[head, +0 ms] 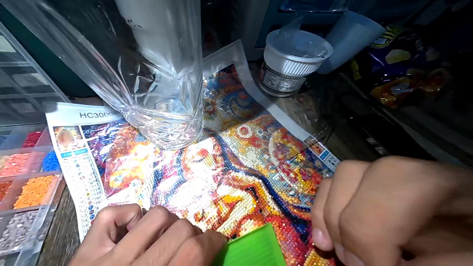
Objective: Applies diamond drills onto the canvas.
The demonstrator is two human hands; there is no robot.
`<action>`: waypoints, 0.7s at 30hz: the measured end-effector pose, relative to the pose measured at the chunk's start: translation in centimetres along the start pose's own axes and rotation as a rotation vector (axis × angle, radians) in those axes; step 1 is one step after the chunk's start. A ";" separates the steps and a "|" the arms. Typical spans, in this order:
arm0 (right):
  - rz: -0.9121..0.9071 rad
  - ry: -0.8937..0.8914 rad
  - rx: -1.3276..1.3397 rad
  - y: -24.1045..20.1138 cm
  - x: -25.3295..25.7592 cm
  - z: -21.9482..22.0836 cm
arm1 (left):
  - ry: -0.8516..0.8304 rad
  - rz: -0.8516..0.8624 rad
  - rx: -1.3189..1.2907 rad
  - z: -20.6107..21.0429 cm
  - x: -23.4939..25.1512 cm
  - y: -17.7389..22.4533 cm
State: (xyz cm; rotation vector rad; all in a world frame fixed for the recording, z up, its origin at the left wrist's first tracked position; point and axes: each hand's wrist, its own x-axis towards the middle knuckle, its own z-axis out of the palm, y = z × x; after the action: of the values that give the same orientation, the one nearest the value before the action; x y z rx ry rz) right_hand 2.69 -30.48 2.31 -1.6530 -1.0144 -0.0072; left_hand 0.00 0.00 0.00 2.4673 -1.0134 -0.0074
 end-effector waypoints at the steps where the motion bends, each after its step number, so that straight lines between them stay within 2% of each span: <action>1: 0.001 -0.038 -0.008 0.2 0.1 -0.1 | -0.001 0.000 0.002 0.0 0.0 0.0; 4: 0.083 -0.345 0.016 0.2 1.3 -1.2 | 0.000 0.006 0.006 0.0 0.0 0.0; 5: 0.074 -0.394 -0.003 0.3 1.4 -1.3 | 0.002 0.008 0.003 0.0 0.0 -0.1; 8: 0.023 -0.317 -0.054 0.6 0.8 -1.0 | 0.047 0.020 -0.029 0.0 -0.2 -0.2; 11: -0.003 -0.039 -0.102 0.5 0.0 -0.4 | 0.162 0.022 -0.056 -0.2 -0.7 -0.3; 15: 0.106 0.150 -0.055 -1.6 1.5 -1.0 | 0.038 -0.019 -0.004 -0.1 -0.2 -0.1; 21: 0.055 0.051 -0.113 -0.9 1.2 -1.3 | 0.010 -0.030 -0.005 0.0 -0.1 -0.3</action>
State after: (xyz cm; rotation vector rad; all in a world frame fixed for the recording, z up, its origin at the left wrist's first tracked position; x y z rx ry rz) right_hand 3.50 -30.87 4.11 -1.7741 -0.9442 -0.0704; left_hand 0.15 0.29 -0.14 2.4756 -0.9715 -0.0075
